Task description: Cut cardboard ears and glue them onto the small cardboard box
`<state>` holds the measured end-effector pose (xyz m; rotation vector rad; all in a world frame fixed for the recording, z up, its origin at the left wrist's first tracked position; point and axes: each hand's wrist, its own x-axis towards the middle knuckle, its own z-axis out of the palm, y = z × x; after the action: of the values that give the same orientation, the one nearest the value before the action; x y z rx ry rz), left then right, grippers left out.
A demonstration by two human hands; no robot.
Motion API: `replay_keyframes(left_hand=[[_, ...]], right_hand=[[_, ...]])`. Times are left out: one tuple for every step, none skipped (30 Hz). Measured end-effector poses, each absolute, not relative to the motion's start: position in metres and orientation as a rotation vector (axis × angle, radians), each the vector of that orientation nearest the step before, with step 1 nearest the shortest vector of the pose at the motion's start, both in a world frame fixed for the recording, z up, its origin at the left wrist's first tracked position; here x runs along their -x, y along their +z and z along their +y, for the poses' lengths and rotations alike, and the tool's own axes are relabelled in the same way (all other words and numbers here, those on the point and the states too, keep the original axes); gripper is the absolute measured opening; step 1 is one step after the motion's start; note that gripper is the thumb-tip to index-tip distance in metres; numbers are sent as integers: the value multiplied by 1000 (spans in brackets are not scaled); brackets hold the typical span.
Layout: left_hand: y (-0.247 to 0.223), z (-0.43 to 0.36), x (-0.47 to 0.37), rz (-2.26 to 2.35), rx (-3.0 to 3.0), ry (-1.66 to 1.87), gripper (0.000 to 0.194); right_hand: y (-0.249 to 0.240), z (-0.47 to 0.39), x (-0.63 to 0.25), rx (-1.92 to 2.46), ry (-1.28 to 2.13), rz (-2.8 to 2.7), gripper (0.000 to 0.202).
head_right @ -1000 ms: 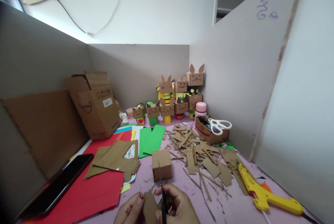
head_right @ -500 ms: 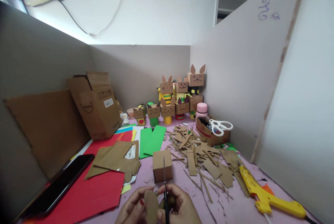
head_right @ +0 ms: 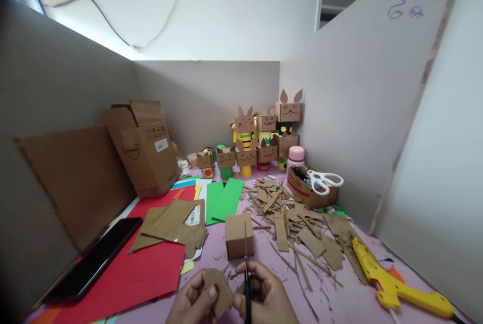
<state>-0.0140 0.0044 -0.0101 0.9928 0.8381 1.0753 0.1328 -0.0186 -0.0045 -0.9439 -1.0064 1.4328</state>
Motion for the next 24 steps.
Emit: replay_keyframes(left_hand=[[-10, 4, 14, 835, -990, 1072, 43], [-11, 4, 14, 825, -985, 1067, 42], [-12, 5, 14, 813, -980, 1060, 41], [-13, 5, 14, 799, -978, 1051, 40], [-13, 4, 13, 785, -979, 1042, 39], [-14, 4, 13, 773, -981, 1033, 38], [-14, 4, 13, 765, -981, 1025, 38], [-14, 4, 13, 760, -983, 1017, 38], [-14, 4, 14, 758, -987, 1010, 39], [-14, 4, 14, 756, -992, 1004, 39], [-14, 5, 14, 754, -995, 998, 40], [-15, 5, 15, 752, -997, 989, 40], [-15, 5, 15, 750, -1002, 976, 41], [-16, 6, 15, 750, -1002, 963, 41], [-16, 6, 16, 753, -992, 953, 41], [-16, 6, 16, 754, -971, 952, 41], [-16, 6, 16, 751, -949, 959, 41], [-15, 6, 17, 745, -928, 974, 40], [-14, 6, 17, 739, -905, 990, 40], [-12, 6, 17, 734, -887, 1006, 40], [-11, 6, 17, 728, -875, 1020, 41], [-9, 6, 17, 725, -863, 1030, 42], [-8, 6, 17, 725, -846, 1035, 43], [-8, 6, 17, 726, -831, 1035, 44]], right_hand=[[-6, -19, -132, 935, 1443, -1007, 53], [-7, -19, -132, 923, 1453, -1012, 52], [-8, -20, -131, 914, 1456, -1017, 51], [-10, -20, -131, 911, 1454, -1021, 51], [-12, -20, -131, 908, 1449, -1022, 50], [-13, -20, -131, 905, 1446, -1019, 50], [-15, -21, -131, 903, 1444, -1014, 49], [-17, -21, -131, 893, 1441, -1008, 48], [-18, -21, -132, 879, 1440, -1004, 47], [-19, -21, -132, 864, 1442, -1003, 46], [-19, -21, -132, 858, 1441, -997, 45], [-18, -21, -132, 865, 1437, -986, 45], [-16, -21, -132, 879, 1433, -974, 45], [-14, -21, -132, 898, 1430, -961, 45], [-12, -21, -132, 914, 1426, -950, 46], [-10, -21, -132, 924, 1426, -945, 46], [-9, -21, -131, 933, 1423, -947, 46], [-8, -21, -131, 937, 1420, -951, 45], [-8, -21, -131, 941, 1416, -955, 45], [-9, -21, -132, 944, 1412, -966, 45], [-11, -21, -132, 943, 1410, -983, 45], [-13, -21, -132, 941, 1408, -998, 44], [-15, -21, -133, 936, 1409, -1011, 43], [-17, -21, -133, 933, 1413, -1023, 43]])
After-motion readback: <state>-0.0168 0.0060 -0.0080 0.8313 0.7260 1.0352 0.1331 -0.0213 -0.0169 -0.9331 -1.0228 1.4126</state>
